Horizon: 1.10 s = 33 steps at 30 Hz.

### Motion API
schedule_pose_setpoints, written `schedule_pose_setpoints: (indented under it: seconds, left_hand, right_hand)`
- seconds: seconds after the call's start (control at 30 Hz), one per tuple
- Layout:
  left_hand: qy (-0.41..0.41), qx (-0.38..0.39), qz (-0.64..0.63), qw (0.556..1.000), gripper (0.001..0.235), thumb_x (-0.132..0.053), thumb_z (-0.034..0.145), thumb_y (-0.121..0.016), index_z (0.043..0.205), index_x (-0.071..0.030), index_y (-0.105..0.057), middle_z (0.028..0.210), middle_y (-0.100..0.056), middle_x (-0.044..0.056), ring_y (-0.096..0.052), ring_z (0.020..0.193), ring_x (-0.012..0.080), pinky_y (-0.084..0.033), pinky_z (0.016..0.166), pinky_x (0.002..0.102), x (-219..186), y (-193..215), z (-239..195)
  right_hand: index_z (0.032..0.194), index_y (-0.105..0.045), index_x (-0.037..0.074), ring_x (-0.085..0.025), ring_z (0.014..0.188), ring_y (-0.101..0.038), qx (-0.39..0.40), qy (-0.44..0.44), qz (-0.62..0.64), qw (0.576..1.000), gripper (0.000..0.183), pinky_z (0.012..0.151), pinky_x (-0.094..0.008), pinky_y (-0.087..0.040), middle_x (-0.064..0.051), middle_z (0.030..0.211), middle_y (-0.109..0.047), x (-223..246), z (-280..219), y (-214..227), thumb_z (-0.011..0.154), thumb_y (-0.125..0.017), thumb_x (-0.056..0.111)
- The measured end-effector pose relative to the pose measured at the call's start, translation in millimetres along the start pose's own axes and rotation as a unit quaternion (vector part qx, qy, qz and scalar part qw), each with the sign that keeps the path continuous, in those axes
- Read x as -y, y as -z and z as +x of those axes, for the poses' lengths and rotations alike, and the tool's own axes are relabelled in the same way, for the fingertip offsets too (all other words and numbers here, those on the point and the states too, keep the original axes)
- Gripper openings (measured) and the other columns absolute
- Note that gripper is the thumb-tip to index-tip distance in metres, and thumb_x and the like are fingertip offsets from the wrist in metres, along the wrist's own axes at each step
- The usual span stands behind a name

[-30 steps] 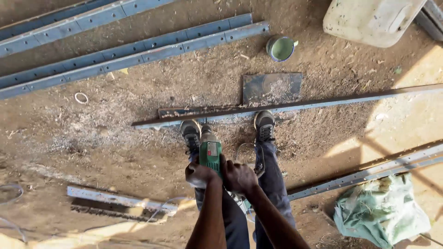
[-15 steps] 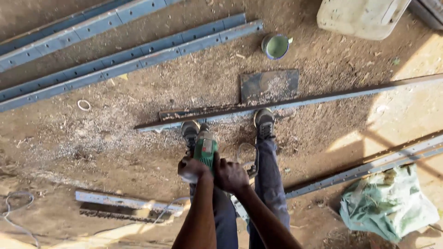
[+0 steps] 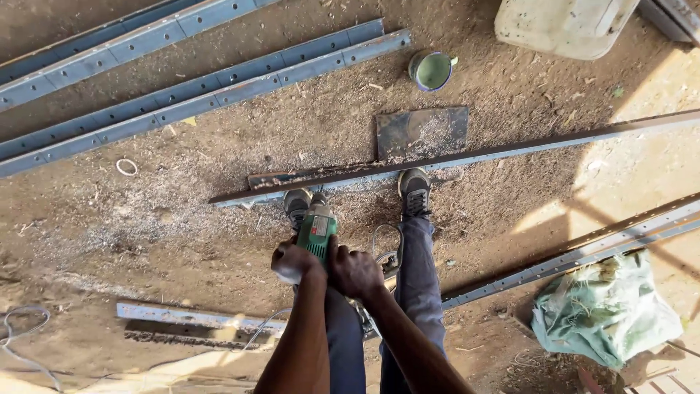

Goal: The person is using a handheld power drill to create a series of holes in long metal beams laid out on the ground.

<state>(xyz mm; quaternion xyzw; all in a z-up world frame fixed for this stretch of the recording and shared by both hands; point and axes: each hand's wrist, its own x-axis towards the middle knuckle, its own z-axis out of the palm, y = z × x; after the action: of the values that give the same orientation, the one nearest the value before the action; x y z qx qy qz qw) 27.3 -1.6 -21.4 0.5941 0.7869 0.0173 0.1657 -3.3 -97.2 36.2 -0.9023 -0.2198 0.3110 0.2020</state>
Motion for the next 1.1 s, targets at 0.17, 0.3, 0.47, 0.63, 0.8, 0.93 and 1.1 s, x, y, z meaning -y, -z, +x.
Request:
schedule_pose_setpoints:
  seconds: [0.17,0.3,0.47,0.63,0.8,0.93,1.1]
  left_hand:
    - [-0.001,0.017,-0.029,0.999,0.021,-0.018,0.091,-0.057,0.084,-0.006,-0.073,0.078,-0.073,0.015,-0.075,0.082,0.0305,-0.052,0.088,0.045,-14.5,9.7,-12.5]
    - [-0.009,0.020,-0.036,0.999,0.022,-0.014,0.095,-0.054,0.084,-0.008,-0.072,0.079,-0.073,0.013,-0.075,0.078,0.0276,-0.053,0.087,0.047,-20.5,11.7,-23.7]
    - [-0.014,-0.001,-0.011,1.000,0.021,-0.013,0.093,-0.055,0.086,-0.003,-0.072,0.082,-0.073,0.020,-0.076,0.082,0.0361,-0.054,0.086,0.049,-23.3,12.1,-38.5]
    - [-0.029,-0.012,0.020,0.999,0.023,-0.019,0.092,-0.056,0.083,-0.006,-0.073,0.083,-0.073,0.021,-0.072,0.084,0.0411,-0.051,0.088,0.050,-7.6,-0.1,-26.9]
    - [-0.048,0.005,0.040,0.998,0.026,-0.021,0.093,-0.054,0.079,-0.013,-0.073,0.076,-0.074,0.014,-0.074,0.079,0.0336,-0.052,0.082,0.047,-3.0,-2.2,-10.5]
    - [-0.067,0.021,0.059,0.996,0.025,-0.020,0.093,-0.053,0.081,-0.011,-0.074,0.077,-0.073,0.016,-0.075,0.081,0.0346,-0.052,0.082,0.048,-7.4,4.9,-11.2]
    - [-0.080,0.022,0.071,0.994,0.022,-0.021,0.093,-0.054,0.084,-0.011,-0.072,0.079,-0.074,0.015,-0.075,0.082,0.0356,-0.054,0.081,0.050,-9.4,3.0,-13.9]
  right_hand:
    - [0.140,-0.045,-0.015,-0.040,0.055,-0.072,-0.008,0.004,0.005,1.000,0.070,0.048,-0.054,-0.059,-0.016,0.074,-0.060,-6.9,-4.3,-15.5,0.088,-0.057,0.029]
    - [0.144,-0.040,-0.016,-0.040,0.058,-0.073,0.016,0.028,0.030,0.999,0.072,0.050,-0.055,-0.060,-0.016,0.077,-0.061,-16.0,-7.3,-12.0,0.089,-0.053,0.029]
    - [0.140,-0.044,-0.013,-0.041,0.060,-0.073,0.065,0.041,0.018,0.997,0.067,0.050,-0.055,-0.060,-0.014,0.078,-0.060,-31.6,-6.7,-7.7,0.088,-0.053,0.028]
    - [0.141,-0.047,-0.009,-0.041,0.059,-0.072,0.070,0.045,0.029,0.996,0.068,0.050,-0.053,-0.060,-0.013,0.076,-0.060,-29.5,-5.1,-4.5,0.086,-0.057,0.031]
    - [0.147,-0.035,-0.014,-0.044,0.060,-0.073,0.048,-0.004,0.044,0.998,0.072,0.052,-0.056,-0.059,-0.016,0.077,-0.061,-15.8,-5.6,-18.9,0.091,-0.050,0.029]
    - [0.149,-0.032,-0.014,-0.043,0.061,-0.073,0.043,-0.019,0.047,0.998,0.074,0.054,-0.057,-0.059,-0.017,0.077,-0.061,-14.5,-9.1,-41.1,0.092,-0.049,0.029]
    - [0.151,-0.031,-0.014,-0.045,0.065,-0.074,0.050,-0.035,0.067,0.996,0.074,0.057,-0.058,-0.060,-0.019,0.080,-0.063,-11.6,-10.4,-41.6,0.092,-0.049,0.027]
